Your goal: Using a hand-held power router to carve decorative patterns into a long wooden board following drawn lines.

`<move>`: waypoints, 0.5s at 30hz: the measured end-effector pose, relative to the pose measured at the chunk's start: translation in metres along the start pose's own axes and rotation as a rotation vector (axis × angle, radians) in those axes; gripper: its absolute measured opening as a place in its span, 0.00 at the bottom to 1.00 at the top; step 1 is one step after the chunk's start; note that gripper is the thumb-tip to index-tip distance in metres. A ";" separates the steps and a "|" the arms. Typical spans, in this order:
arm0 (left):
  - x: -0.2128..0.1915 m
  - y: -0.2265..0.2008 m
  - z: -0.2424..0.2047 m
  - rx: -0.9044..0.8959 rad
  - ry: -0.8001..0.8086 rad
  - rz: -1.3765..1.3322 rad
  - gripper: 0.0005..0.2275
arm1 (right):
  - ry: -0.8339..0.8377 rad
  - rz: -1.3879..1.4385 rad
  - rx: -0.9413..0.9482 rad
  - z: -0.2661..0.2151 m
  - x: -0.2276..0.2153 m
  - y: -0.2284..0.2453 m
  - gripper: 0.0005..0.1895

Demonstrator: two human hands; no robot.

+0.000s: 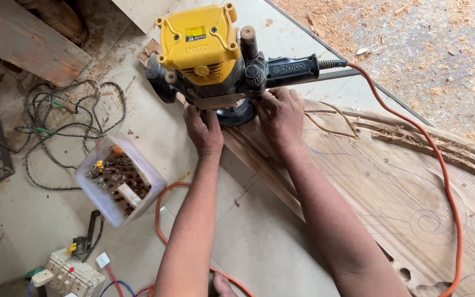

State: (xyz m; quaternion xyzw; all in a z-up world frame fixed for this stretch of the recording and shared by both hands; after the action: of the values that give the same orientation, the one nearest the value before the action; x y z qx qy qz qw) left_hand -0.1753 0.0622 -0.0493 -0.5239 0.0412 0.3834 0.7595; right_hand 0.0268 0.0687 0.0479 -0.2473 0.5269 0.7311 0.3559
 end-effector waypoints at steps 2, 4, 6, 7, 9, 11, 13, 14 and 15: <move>-0.002 -0.001 -0.001 -0.001 -0.001 -0.005 0.16 | 0.004 0.007 0.004 -0.001 0.002 -0.002 0.07; -0.001 -0.002 -0.001 0.000 -0.001 -0.014 0.17 | 0.005 0.011 0.009 -0.002 0.002 -0.004 0.07; -0.002 -0.004 -0.001 -0.013 -0.001 -0.037 0.20 | 0.001 0.011 -0.002 -0.002 0.003 -0.006 0.07; -0.002 -0.004 -0.001 -0.013 0.001 -0.037 0.20 | 0.001 0.011 -0.001 -0.002 0.003 -0.006 0.07; -0.002 -0.004 -0.001 -0.005 0.002 -0.028 0.22 | -0.012 0.018 -0.016 -0.003 0.003 -0.007 0.07; -0.001 -0.002 -0.002 0.002 -0.001 -0.018 0.22 | -0.020 0.021 -0.024 -0.003 0.004 -0.008 0.07; 0.000 0.000 -0.003 0.009 -0.003 -0.008 0.21 | -0.027 0.025 -0.031 -0.003 0.005 -0.009 0.08; 0.001 0.002 -0.003 0.001 -0.002 -0.008 0.21 | -0.029 0.024 -0.036 -0.003 0.005 -0.010 0.08; 0.001 0.003 -0.004 -0.007 0.000 -0.007 0.20 | -0.032 0.024 -0.041 -0.004 0.005 -0.010 0.08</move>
State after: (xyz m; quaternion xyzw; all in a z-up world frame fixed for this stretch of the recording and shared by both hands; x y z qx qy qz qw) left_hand -0.1752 0.0599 -0.0537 -0.5267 0.0379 0.3811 0.7589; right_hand 0.0316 0.0687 0.0365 -0.2363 0.5092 0.7498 0.3502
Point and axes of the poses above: each hand's wrist, its own z-axis towards the middle knuckle, its own x-axis out of the palm, y = z × x, the point moved 2 cm from there along z, towards the middle knuckle, and after that the axes turned 3 degrees about x, right-handed, at the moved point
